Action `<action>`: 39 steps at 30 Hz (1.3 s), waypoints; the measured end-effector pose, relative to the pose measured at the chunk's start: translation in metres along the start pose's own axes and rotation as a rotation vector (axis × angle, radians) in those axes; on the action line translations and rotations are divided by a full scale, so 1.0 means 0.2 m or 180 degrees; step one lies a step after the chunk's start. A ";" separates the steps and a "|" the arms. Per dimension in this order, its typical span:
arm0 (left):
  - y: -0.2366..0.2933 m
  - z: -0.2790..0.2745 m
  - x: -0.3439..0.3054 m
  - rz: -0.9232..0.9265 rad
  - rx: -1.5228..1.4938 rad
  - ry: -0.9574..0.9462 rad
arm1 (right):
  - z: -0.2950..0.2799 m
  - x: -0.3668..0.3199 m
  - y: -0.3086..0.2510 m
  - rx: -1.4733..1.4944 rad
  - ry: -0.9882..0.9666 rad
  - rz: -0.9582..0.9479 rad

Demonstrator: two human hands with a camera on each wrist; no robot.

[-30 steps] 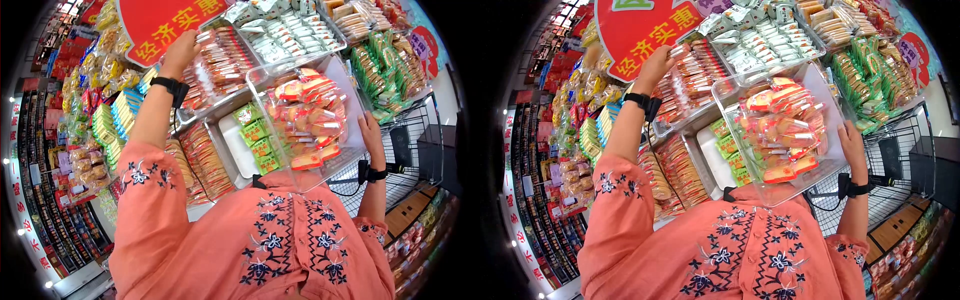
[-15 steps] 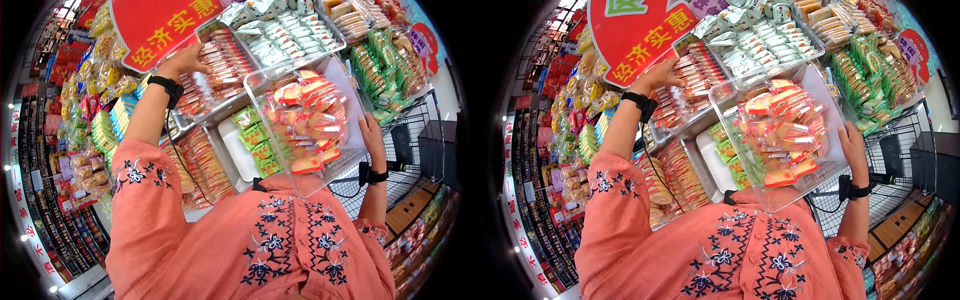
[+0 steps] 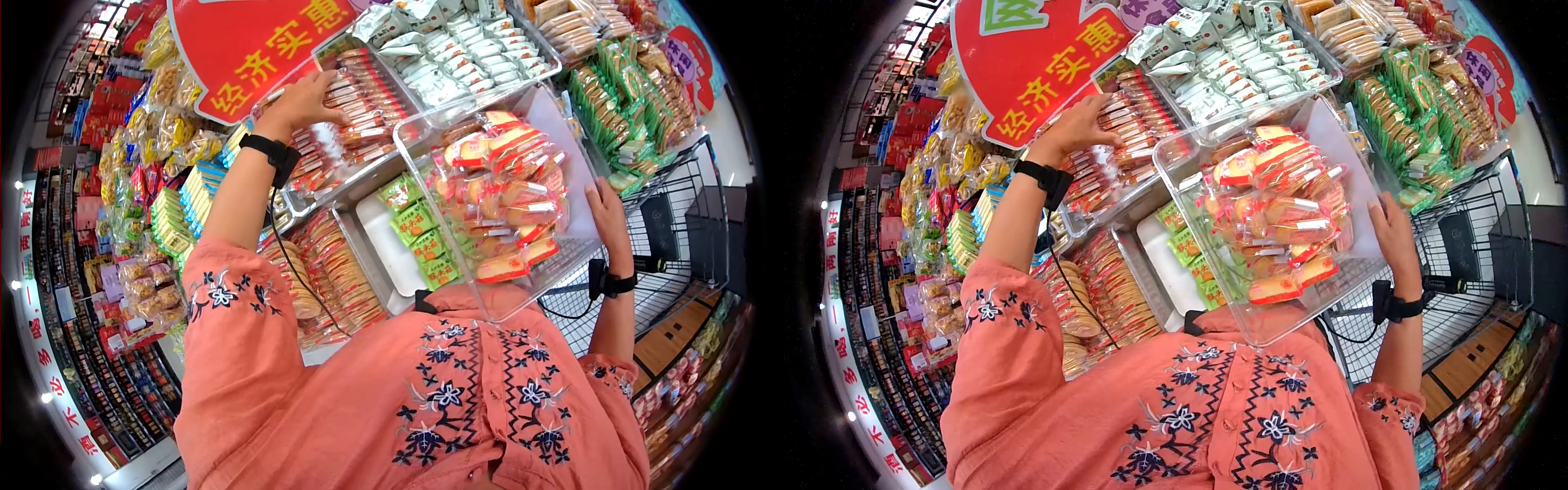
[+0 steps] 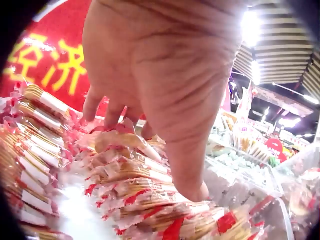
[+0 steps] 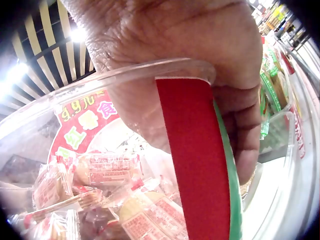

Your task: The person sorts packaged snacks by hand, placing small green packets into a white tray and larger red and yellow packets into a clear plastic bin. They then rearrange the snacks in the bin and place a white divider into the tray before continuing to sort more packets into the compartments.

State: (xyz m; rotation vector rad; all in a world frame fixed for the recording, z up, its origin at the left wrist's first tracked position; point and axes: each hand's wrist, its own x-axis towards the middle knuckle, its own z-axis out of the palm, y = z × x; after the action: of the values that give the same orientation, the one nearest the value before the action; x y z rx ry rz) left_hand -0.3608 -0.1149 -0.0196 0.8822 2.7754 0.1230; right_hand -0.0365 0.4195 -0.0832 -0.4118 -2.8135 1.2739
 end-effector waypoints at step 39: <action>0.06 0.03 0.03 0.0540 0.0748 0.0268 | -0.01 -0.01 -0.02 -0.0179 0.0111 -0.0072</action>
State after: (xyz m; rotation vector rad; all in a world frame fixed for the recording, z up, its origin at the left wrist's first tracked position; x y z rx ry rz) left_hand -0.3569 -0.1010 -0.0241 1.1958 2.8288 -0.1451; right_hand -0.0352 0.4176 -0.0789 -0.3988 -2.8222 1.1743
